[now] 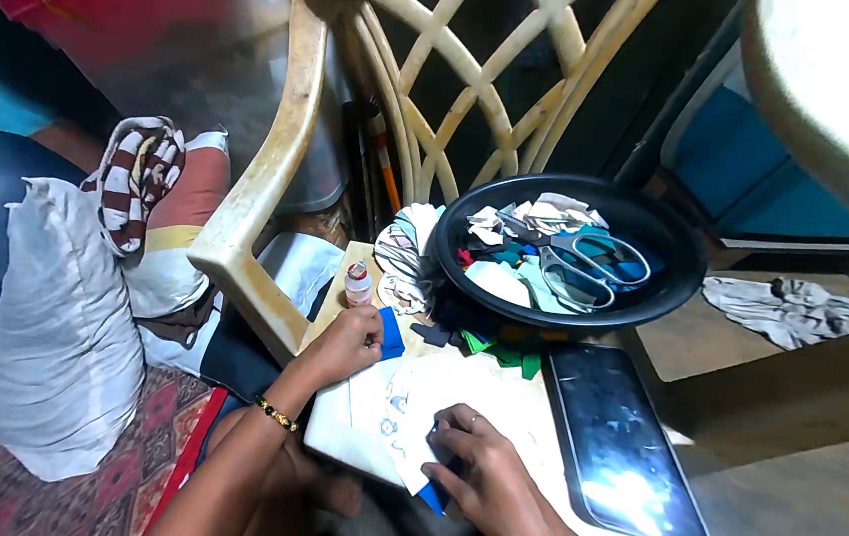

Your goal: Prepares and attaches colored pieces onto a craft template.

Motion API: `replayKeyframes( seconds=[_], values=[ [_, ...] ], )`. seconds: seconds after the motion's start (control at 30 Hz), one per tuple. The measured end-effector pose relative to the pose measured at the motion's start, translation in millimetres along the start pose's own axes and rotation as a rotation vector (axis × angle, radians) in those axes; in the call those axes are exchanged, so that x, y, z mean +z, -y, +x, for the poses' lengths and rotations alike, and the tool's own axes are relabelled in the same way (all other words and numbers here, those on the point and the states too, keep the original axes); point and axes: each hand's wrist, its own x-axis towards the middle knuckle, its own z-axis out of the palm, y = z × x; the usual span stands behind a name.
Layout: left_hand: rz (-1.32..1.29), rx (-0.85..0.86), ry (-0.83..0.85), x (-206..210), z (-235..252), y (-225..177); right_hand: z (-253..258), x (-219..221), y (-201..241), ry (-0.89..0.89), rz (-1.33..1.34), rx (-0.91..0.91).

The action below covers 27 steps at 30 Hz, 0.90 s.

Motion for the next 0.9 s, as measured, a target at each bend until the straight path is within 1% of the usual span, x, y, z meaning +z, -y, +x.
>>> replayKeyframes(
  seconds=[0.1, 0.27, 0.33, 0.47, 0.53, 0.7, 0.9],
  values=[
    [-0.019, -0.072, 0.009, -2, 3, -2, 0, 0, 0, -0.001, -0.005, -0.002],
    [-0.052, -0.128, -0.055, 0, 3, -2, 0, 0, 0, 0.002, -0.011, -0.001],
    [-0.031, -0.101, -0.073, 2, 3, -1, 0, 0, 1, 0.005, -0.011, 0.001],
    [0.041, 0.084, -0.097, 7, 2, 8, 0, 0, 1, -0.001, -0.015, 0.001],
    [0.063, 0.141, -0.118, 9, 2, 9, 0, 0, 1, -0.005, -0.015, -0.003],
    [0.021, 0.166, -0.096, 7, -2, 11, 0, 1, 0, -0.001, -0.014, -0.008],
    [-0.073, 0.107, -0.019, 0, -4, 11, 0, 1, -1, -0.015, -0.022, -0.022]
  ],
)
